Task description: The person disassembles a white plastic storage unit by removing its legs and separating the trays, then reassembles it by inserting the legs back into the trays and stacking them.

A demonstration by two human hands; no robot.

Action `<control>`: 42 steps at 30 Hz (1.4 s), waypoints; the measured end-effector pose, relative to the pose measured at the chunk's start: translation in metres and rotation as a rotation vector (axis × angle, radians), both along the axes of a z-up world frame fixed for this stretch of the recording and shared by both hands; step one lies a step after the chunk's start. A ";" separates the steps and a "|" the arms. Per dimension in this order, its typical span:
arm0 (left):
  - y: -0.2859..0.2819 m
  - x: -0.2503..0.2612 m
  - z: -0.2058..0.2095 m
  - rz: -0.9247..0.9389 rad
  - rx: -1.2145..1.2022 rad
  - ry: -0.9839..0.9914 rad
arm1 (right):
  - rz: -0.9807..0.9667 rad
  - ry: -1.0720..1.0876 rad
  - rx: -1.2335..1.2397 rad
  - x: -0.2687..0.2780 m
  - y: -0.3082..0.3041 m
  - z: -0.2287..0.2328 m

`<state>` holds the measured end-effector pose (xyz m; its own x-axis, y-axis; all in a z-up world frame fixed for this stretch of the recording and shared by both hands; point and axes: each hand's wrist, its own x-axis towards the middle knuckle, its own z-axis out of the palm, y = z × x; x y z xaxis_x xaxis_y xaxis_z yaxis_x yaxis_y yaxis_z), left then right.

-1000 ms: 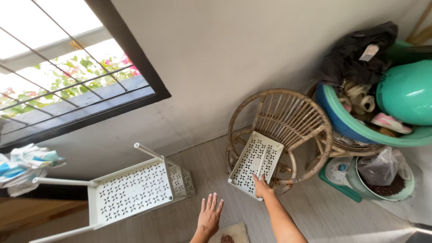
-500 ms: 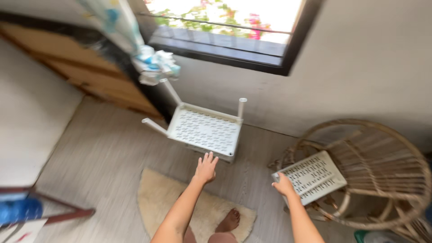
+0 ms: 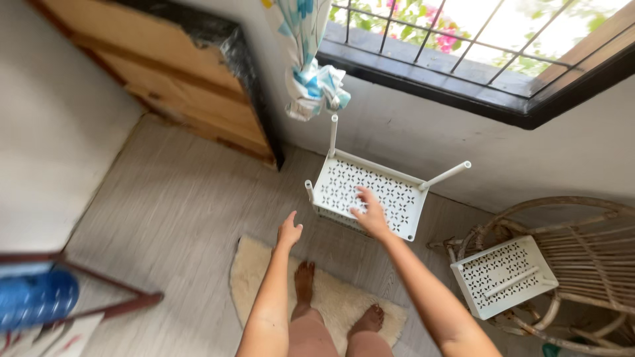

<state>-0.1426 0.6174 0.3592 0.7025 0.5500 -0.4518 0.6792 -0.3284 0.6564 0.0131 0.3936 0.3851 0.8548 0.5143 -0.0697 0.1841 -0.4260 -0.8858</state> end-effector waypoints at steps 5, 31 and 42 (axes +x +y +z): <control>0.025 0.071 -0.016 -0.099 -0.231 -0.299 | -0.153 -0.233 0.373 -0.058 0.141 0.007; 0.035 0.114 -0.051 -0.326 -0.275 -0.249 | 0.132 0.117 0.343 -0.013 0.169 -0.034; 0.034 0.097 -0.067 -0.341 -0.336 -0.241 | -0.451 -0.283 0.702 -0.074 0.200 0.019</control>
